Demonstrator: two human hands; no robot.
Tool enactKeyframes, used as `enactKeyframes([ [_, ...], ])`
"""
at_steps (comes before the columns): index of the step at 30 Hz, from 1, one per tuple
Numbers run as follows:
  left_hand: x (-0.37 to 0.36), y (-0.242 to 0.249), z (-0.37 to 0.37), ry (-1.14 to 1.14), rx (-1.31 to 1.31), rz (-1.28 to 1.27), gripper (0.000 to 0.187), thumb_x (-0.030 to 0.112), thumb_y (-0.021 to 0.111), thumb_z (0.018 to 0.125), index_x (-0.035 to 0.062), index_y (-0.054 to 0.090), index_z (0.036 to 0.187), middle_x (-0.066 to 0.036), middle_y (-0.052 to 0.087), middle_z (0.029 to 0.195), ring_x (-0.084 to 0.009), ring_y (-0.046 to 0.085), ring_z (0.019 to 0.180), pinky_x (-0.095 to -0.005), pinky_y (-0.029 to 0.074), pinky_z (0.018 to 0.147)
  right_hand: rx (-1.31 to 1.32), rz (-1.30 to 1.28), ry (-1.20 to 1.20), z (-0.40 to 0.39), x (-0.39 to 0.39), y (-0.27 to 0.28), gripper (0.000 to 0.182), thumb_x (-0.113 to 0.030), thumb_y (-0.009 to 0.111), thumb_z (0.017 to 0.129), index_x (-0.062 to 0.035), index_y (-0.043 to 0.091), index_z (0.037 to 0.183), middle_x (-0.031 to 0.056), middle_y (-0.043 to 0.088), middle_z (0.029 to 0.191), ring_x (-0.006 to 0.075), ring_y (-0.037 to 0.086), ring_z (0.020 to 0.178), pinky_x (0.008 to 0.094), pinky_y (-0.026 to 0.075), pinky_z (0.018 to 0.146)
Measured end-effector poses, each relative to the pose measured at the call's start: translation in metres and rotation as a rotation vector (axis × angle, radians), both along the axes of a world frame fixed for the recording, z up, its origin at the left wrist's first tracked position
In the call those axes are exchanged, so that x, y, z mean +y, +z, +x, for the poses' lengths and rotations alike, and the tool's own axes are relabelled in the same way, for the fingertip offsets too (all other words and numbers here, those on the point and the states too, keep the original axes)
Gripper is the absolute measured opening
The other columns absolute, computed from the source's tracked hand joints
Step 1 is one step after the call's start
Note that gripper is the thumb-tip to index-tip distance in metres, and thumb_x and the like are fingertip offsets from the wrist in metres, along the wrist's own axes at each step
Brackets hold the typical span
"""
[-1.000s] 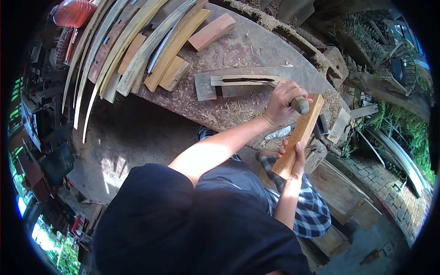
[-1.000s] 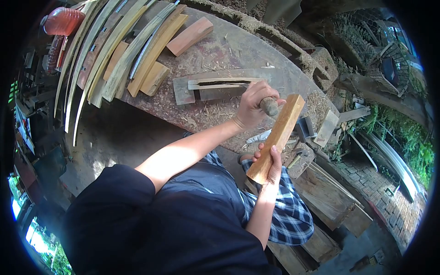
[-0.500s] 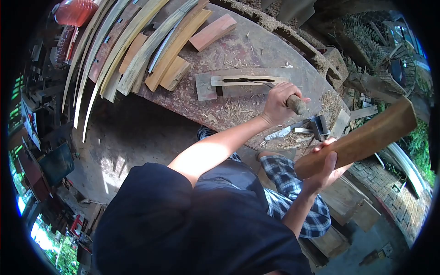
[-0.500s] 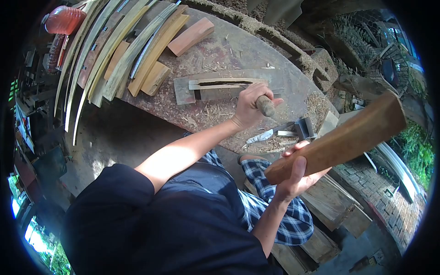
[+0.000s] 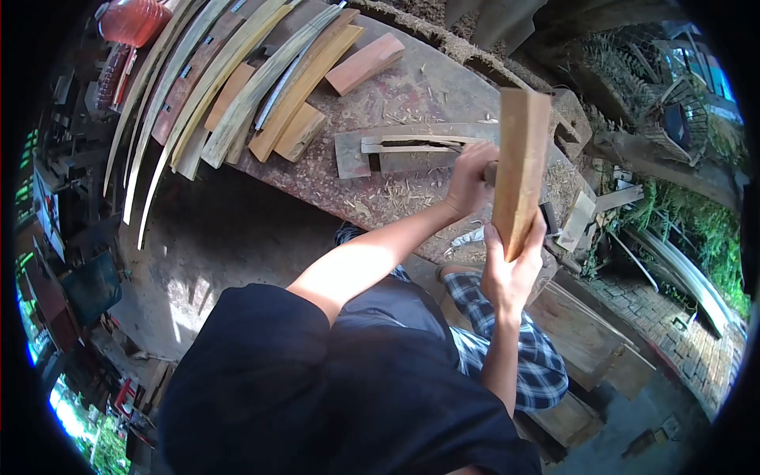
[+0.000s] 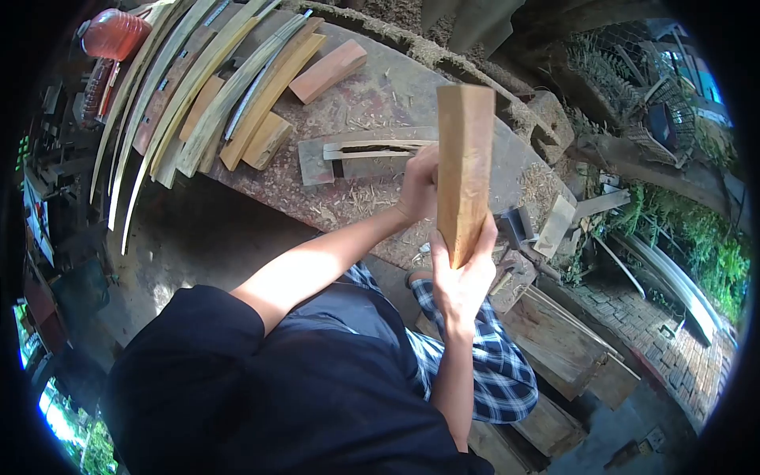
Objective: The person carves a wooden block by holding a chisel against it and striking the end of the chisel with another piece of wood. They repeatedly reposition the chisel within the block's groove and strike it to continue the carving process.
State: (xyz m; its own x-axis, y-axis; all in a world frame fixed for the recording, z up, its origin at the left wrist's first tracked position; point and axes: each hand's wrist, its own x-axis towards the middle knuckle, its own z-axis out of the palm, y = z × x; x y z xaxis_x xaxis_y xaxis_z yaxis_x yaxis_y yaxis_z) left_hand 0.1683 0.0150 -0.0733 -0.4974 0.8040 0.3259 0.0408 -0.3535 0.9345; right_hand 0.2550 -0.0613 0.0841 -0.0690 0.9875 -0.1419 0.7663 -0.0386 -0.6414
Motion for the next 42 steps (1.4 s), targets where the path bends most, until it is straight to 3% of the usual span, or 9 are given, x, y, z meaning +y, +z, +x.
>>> enactKeyframes([
  [2, 0.005, -0.005, -0.005, 0.023, -0.018, 0.003, 0.031, 0.02, 0.084, 0.078, 0.0073, 0.055, 0.078, -0.01, 0.056, 0.073, -0.0328, 0.057, 0.072, -0.0412, 0.042, 0.067, 0.006, 0.002, -0.061, 0.007, -0.001, -0.004, 0.07, -0.021, 0.074, 0.084, -0.0019, 0.042, 0.144, 0.0226, 0.061, 0.127, 0.0335, 0.062, 0.115, 0.0407, 0.049, 0.097],
  [6, -0.003, -0.006, -0.004, -0.07, 0.039, -0.038, 0.024, 0.012, 0.081, 0.077, 0.0049, 0.059, 0.084, -0.012, 0.061, 0.083, -0.032, 0.06, 0.078, -0.0382, 0.048, 0.072, 0.348, 0.284, -0.186, -0.003, -0.015, -0.003, 0.075, -0.01, 0.075, 0.081, -0.004, 0.039, 0.146, 0.0214, 0.06, 0.113, 0.0268, 0.062, 0.103, 0.0387, 0.051, 0.093],
  [8, 0.001, -0.003, 0.001, -0.016, 0.069, 0.005, 0.024, 0.013, 0.079, 0.078, 0.0061, 0.056, 0.078, -0.011, 0.057, 0.075, -0.0339, 0.057, 0.074, -0.042, 0.044, 0.067, -0.021, 0.289, 0.054, 0.01, -0.007, -0.019, 0.071, -0.016, 0.075, 0.083, -0.0046, 0.041, 0.144, 0.0216, 0.062, 0.117, 0.0321, 0.067, 0.098, 0.0396, 0.053, 0.089],
  [10, 0.003, -0.009, 0.0, 0.013, 0.216, 0.078, 0.023, 0.012, 0.078, 0.074, 0.0063, 0.056, 0.079, -0.011, 0.058, 0.075, -0.0334, 0.057, 0.075, -0.0425, 0.044, 0.067, -0.054, -0.016, -0.006, 0.009, -0.005, -0.017, 0.071, -0.022, 0.077, 0.084, -0.0049, 0.042, 0.143, 0.0222, 0.063, 0.12, 0.0349, 0.067, 0.099, 0.0407, 0.053, 0.091],
  [14, 0.005, -0.011, -0.002, -0.059, 0.087, -0.052, 0.019, 0.013, 0.077, 0.074, 0.0079, 0.06, 0.08, -0.011, 0.058, 0.074, -0.0321, 0.057, 0.073, -0.0407, 0.045, 0.066, 0.156, 0.076, -0.055, 0.013, -0.014, -0.022, 0.071, -0.025, 0.076, 0.086, -0.0041, 0.042, 0.145, 0.0212, 0.062, 0.122, 0.032, 0.064, 0.108, 0.0408, 0.049, 0.097],
  [20, 0.04, 0.004, -0.036, -0.02, -0.286, -0.226, 0.032, 0.025, 0.082, 0.086, 0.0074, 0.06, 0.07, 0.001, 0.06, 0.062, -0.006, 0.054, 0.059, -0.0274, 0.044, 0.057, 0.164, 0.089, -0.138, 0.028, -0.019, -0.035, 0.067, -0.027, 0.076, 0.09, -0.0028, 0.044, 0.144, 0.0167, 0.061, 0.121, 0.026, 0.06, 0.11, 0.0389, 0.047, 0.098],
  [31, 0.024, 0.021, -0.104, -0.17, -0.33, -0.268, 0.025, 0.018, 0.08, 0.09, 0.0108, 0.061, 0.075, 0.006, 0.059, 0.071, -0.0035, 0.054, 0.064, -0.0227, 0.045, 0.062, 0.291, 0.04, -0.261, 0.033, -0.022, -0.048, 0.059, -0.027, 0.075, 0.093, -0.0026, 0.049, 0.14, 0.0083, 0.062, 0.105, 0.0154, 0.06, 0.09, 0.0308, 0.051, 0.08],
  [34, 0.018, 0.009, -0.104, -0.155, -0.238, -0.243, 0.024, 0.017, 0.079, 0.09, 0.0102, 0.061, 0.076, 0.006, 0.059, 0.07, -0.0031, 0.054, 0.065, -0.023, 0.045, 0.062, 0.335, -0.137, -0.331, 0.031, -0.022, -0.046, 0.062, -0.03, 0.076, 0.09, -0.0016, 0.049, 0.138, 0.013, 0.062, 0.114, 0.0211, 0.06, 0.1, 0.0356, 0.05, 0.09],
  [42, 0.004, 0.015, -0.11, -0.114, -0.245, -0.299, 0.024, 0.02, 0.079, 0.091, 0.0085, 0.063, 0.078, 0.005, 0.06, 0.071, -0.0039, 0.054, 0.067, -0.0216, 0.042, 0.061, 0.309, -0.109, -0.281, 0.021, -0.021, -0.051, 0.064, -0.029, 0.076, 0.09, -0.0036, 0.047, 0.141, 0.0153, 0.061, 0.118, 0.0244, 0.06, 0.106, 0.0385, 0.049, 0.093],
])
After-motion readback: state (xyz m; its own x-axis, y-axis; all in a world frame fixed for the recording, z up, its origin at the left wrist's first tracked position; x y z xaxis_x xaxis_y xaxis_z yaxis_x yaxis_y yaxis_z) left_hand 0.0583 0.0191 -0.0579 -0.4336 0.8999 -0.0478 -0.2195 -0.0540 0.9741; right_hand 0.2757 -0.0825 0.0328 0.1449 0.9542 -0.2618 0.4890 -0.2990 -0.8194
